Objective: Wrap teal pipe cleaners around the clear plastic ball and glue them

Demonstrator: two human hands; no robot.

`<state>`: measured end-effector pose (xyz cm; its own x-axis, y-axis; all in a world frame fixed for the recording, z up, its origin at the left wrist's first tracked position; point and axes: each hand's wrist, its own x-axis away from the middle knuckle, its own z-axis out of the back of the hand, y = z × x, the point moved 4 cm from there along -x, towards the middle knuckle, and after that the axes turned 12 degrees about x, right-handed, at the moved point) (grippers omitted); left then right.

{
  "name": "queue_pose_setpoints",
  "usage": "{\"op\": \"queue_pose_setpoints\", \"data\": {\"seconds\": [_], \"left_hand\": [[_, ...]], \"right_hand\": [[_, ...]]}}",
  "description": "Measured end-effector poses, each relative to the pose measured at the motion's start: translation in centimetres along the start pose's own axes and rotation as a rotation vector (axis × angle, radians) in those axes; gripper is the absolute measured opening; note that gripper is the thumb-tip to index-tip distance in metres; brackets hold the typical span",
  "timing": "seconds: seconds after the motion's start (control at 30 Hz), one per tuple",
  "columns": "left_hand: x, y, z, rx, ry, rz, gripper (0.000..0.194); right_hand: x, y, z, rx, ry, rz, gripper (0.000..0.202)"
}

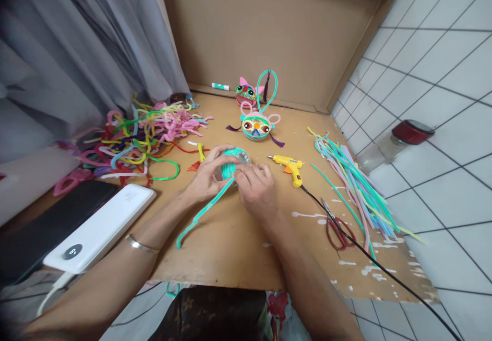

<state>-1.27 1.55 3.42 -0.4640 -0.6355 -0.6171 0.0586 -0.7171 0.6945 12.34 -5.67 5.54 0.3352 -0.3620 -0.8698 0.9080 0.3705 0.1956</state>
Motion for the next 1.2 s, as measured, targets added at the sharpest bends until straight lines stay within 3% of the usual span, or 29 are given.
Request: {"op": "queue_pose_setpoints", "data": {"seconds": [0.47,0.6,0.67,0.8,1.0,1.07,1.2], "left_hand": [[0.0,-0.4,0.1,0.021,0.02,-0.009,0.036],[0.0,-0.5,0.1,0.023,0.029,0.006,0.034],[0.0,-0.5,0.1,0.021,0.033,0.018,0.032],[0.0,-0.4,0.1,0.021,0.018,0.022,0.031],[0.0,-0.3,0.1,0.028,0.003,-0.012,0.03],[0.0,-0.3,0.1,0.021,-0.001,-0.006,0.031],[0.0,-0.3,0.1,0.026,-0.003,-0.014,0.032]], "right_hand": [[0.0,0.3,-0.1,-0.071,-0.05,-0.004,0.018],[0.0,0.4,0.0,-0.109,-0.081,0.006,0.03],[0.0,0.8,-0.1,-0.132,-0.065,-0.086,0.033],[0.6,2.2,-0.9,-0.24,-0.049,-0.434,0.019],[0.6,5.0,-3.8,-0.63,-0.216,-0.872,0.016],[-0.2,5.9,-4.6,-0.725,-0.331,-0.932,0.021],[-2.6,7.3,-5.7,-0.885,-0.514,-0.897,0.024]]}}
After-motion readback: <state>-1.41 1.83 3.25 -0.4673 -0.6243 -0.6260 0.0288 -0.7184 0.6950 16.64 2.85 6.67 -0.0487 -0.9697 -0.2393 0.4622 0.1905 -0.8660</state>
